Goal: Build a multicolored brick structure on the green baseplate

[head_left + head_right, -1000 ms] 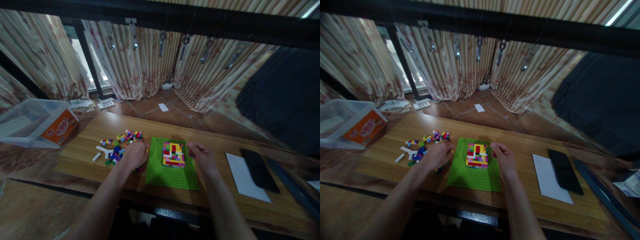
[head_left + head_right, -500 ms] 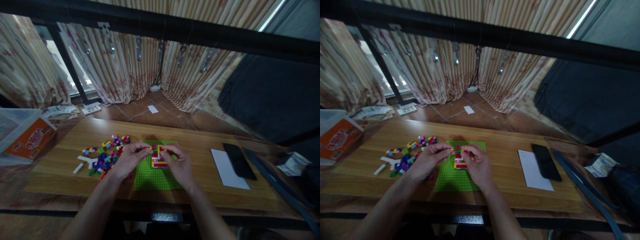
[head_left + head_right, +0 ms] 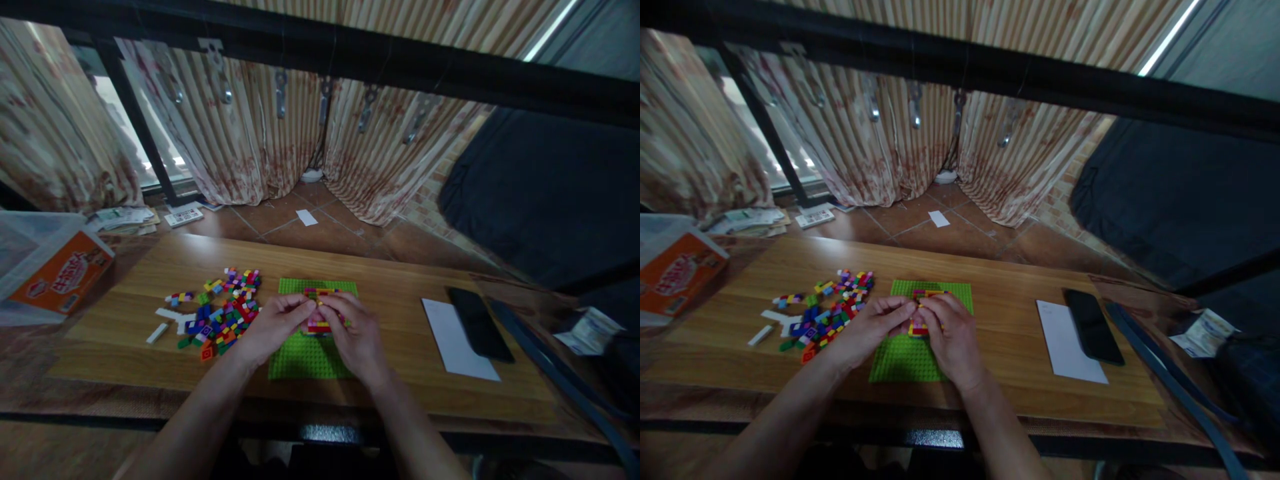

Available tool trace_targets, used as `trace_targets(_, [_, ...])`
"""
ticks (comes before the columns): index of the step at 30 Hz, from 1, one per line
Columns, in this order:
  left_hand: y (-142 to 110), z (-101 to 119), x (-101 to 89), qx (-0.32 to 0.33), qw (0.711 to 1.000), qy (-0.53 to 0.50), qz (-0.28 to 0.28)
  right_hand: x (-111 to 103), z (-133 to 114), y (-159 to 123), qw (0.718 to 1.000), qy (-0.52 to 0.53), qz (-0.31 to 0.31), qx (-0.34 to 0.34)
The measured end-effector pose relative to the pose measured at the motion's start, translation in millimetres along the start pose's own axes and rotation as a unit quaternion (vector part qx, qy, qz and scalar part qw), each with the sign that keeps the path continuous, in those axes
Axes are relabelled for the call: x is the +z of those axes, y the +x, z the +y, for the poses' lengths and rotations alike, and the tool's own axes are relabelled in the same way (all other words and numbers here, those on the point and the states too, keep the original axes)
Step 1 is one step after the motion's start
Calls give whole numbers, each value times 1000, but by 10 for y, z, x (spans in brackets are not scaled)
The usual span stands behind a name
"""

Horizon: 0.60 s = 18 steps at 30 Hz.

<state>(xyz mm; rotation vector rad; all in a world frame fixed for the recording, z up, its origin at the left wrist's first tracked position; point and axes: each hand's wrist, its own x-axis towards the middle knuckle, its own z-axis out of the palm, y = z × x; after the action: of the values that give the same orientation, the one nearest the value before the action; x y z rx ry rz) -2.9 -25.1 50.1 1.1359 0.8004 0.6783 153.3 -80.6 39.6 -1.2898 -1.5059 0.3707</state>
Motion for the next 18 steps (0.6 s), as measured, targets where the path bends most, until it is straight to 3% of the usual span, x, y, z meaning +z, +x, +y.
trace_targets(3, [15, 10, -55, 13, 999, 49, 13, -135, 126, 55, 993, 45, 63, 90])
trace_targets(5, [41, 4, -108, 27, 994, 98, 49, -233, 244, 92, 973, 93, 108, 179])
trace_targets(9, [110, -39, -180, 55, 979, 165, 106, -343, 421, 114, 928, 168, 83, 321])
trace_targets(12, [140, -78, -186, 60, 973, 195, 104, -321, 458, 88, 919, 179, 59, 346])
trace_targets(18, [144, -152, -204, 85, 960, 252, 84, -220, 482, 51, 931, 160, 38, 325])
